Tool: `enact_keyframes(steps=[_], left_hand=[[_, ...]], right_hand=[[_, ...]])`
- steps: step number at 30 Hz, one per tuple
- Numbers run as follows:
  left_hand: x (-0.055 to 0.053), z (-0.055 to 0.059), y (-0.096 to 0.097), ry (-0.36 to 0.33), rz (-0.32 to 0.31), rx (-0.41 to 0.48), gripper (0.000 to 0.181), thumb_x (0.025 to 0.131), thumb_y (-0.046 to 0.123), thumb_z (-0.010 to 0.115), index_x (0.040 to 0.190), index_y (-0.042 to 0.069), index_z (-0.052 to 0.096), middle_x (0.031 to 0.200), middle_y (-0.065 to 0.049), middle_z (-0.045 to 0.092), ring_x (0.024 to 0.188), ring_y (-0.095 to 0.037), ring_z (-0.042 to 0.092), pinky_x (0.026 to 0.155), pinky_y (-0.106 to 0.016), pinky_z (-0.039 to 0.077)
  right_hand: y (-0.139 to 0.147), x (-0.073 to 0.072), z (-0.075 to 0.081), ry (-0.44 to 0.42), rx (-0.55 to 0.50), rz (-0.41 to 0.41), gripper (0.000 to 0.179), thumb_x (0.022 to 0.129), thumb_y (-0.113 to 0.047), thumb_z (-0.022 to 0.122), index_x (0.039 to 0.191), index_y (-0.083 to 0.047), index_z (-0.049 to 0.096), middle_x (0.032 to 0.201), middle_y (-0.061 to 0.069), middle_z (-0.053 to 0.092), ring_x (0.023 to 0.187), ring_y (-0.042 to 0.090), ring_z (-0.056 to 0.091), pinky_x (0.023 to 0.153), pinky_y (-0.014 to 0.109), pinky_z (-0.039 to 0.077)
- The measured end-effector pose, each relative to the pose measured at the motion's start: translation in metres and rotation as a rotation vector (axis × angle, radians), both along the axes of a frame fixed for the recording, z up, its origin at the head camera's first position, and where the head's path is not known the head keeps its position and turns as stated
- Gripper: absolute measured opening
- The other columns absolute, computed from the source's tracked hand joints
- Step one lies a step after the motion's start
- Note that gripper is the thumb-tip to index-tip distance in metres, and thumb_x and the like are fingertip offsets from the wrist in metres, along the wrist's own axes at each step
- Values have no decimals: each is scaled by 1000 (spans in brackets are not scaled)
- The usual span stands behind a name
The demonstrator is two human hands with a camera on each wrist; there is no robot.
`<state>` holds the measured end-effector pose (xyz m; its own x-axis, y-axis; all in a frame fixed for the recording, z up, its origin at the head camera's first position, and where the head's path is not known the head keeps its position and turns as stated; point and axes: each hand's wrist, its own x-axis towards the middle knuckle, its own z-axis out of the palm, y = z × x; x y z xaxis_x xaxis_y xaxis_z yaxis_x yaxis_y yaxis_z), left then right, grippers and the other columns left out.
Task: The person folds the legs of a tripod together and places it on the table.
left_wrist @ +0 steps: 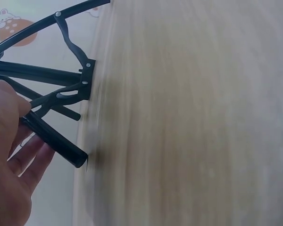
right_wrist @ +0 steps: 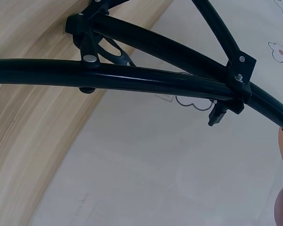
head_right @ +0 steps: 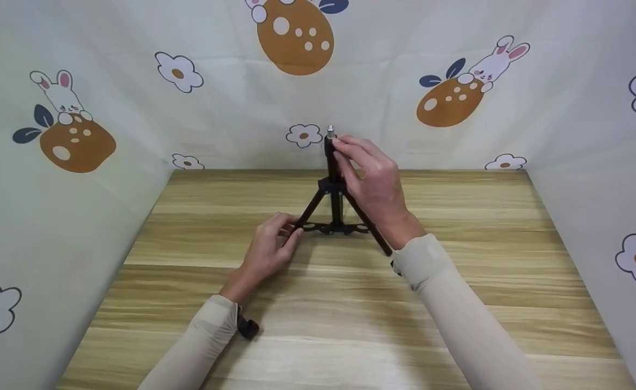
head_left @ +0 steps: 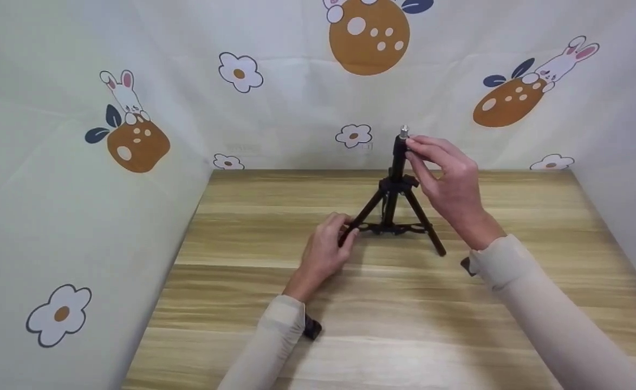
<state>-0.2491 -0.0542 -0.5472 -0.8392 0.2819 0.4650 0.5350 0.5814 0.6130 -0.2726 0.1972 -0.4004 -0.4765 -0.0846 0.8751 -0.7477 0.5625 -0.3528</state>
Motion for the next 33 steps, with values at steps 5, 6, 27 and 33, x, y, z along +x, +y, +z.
enact_keyframes(steps=[5,6,27,33], left_hand=[[1,-1,3,33,-7,37,17,105,15,71,120,7,73,106,-6,72,93,-19,72,80,-31,66],[1,-1,3,34,-10,41,17,105,14,71,121,7,73,106,-6,71,93,-20,71,79,-32,65],[2,-6,11,28,-20,97,20,105,10,69,124,1,69,113,-11,69,105,-23,68,95,-36,65],[0,-4,14,15,-35,149,21,104,7,70,124,0,69,112,-10,70,103,-22,71,92,-31,66]], right_hand=[[-1,0,3,0,-1,-14,22,98,-6,80,120,-7,83,119,9,83,106,26,81,99,13,60],[-1,0,4,-4,-5,-13,22,97,-6,81,119,-7,83,119,9,83,106,27,81,98,12,61],[0,-1,7,-98,-89,51,20,90,5,84,109,-1,84,113,17,82,101,34,82,86,11,63],[1,-1,8,-95,-96,48,19,90,2,86,109,-3,85,112,15,82,101,34,82,86,10,62]])
